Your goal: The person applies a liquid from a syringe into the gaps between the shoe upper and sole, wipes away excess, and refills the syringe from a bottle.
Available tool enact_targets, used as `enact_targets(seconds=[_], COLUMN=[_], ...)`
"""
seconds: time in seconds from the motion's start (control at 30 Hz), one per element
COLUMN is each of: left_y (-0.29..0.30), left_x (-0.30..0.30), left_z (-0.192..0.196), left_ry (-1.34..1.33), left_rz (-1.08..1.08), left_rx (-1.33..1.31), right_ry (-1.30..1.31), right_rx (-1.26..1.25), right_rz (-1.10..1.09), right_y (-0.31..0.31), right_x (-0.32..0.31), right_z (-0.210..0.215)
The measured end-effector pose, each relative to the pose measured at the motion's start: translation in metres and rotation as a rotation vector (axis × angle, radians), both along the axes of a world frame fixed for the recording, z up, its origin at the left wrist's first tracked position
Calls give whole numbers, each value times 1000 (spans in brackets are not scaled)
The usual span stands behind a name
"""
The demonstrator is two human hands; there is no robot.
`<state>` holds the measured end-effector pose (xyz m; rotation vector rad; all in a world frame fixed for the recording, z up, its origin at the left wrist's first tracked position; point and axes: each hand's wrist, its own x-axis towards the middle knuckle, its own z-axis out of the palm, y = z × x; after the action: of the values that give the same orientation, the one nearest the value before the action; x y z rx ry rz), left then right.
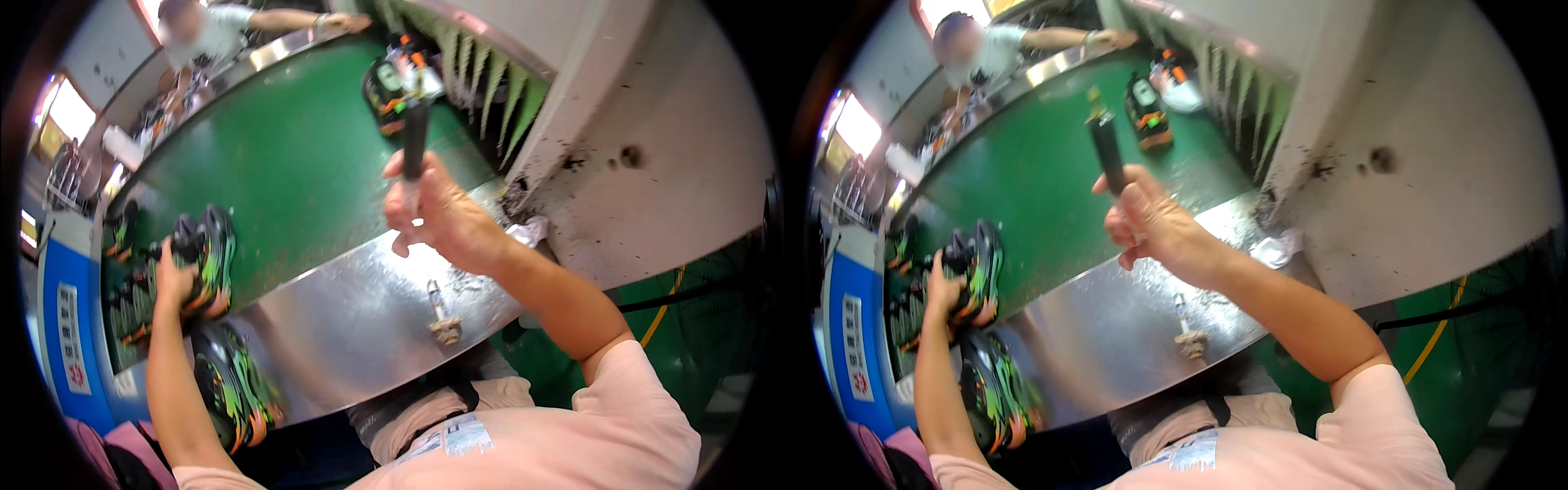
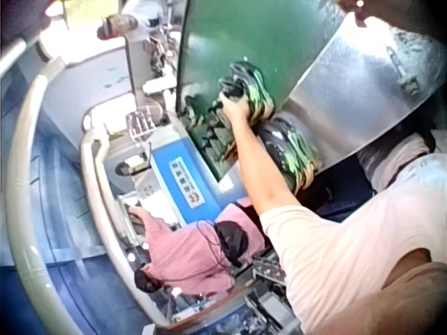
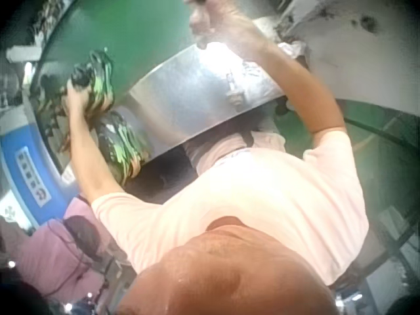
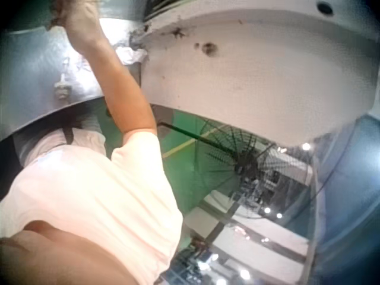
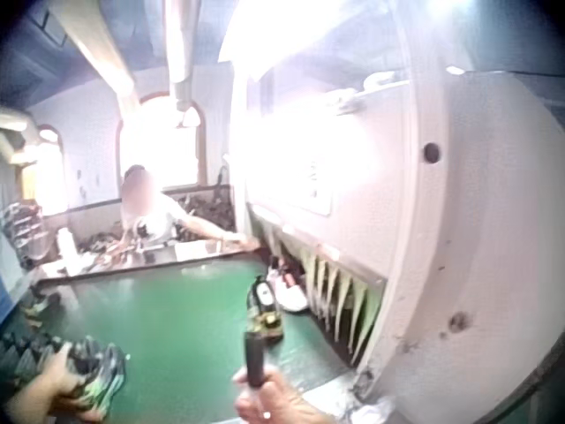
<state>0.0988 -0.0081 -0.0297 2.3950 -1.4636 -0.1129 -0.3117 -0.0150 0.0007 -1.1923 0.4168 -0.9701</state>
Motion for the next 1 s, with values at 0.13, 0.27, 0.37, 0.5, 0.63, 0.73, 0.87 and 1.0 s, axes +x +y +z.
enact_targets(seconds=[0.13,0.27,0.37,0.5,0.63,0.73,0.87,1.0], left_y=[16,79,144,189,176,157,125,96], left_x=[23,36,66,5,-15,-36,-62,-85], left_z=[-2,4,-28,2,2,11,12,10], left_ry=[22,426,280,37,91,149,270,211], left_rz=[-95,-153,-196,51,21,-114,-405,-571], left_rx=[-42,-37,-87,72,69,30,33,45], right_ry=[-50,-116,-119,-143,-90,-48,9,26], right_rx=[-246,-198,-164,-87,-74,-57,-79,-76], right_rz=[-88,-91,-65,47,71,104,127,112], right_y=[-13,-18,-23,-25,-24,-23,-22,-21], right_x=[23,38,51,55,50,45,33,29], right_z=[-19,-31,-30,-23,-10,-5,11,15])
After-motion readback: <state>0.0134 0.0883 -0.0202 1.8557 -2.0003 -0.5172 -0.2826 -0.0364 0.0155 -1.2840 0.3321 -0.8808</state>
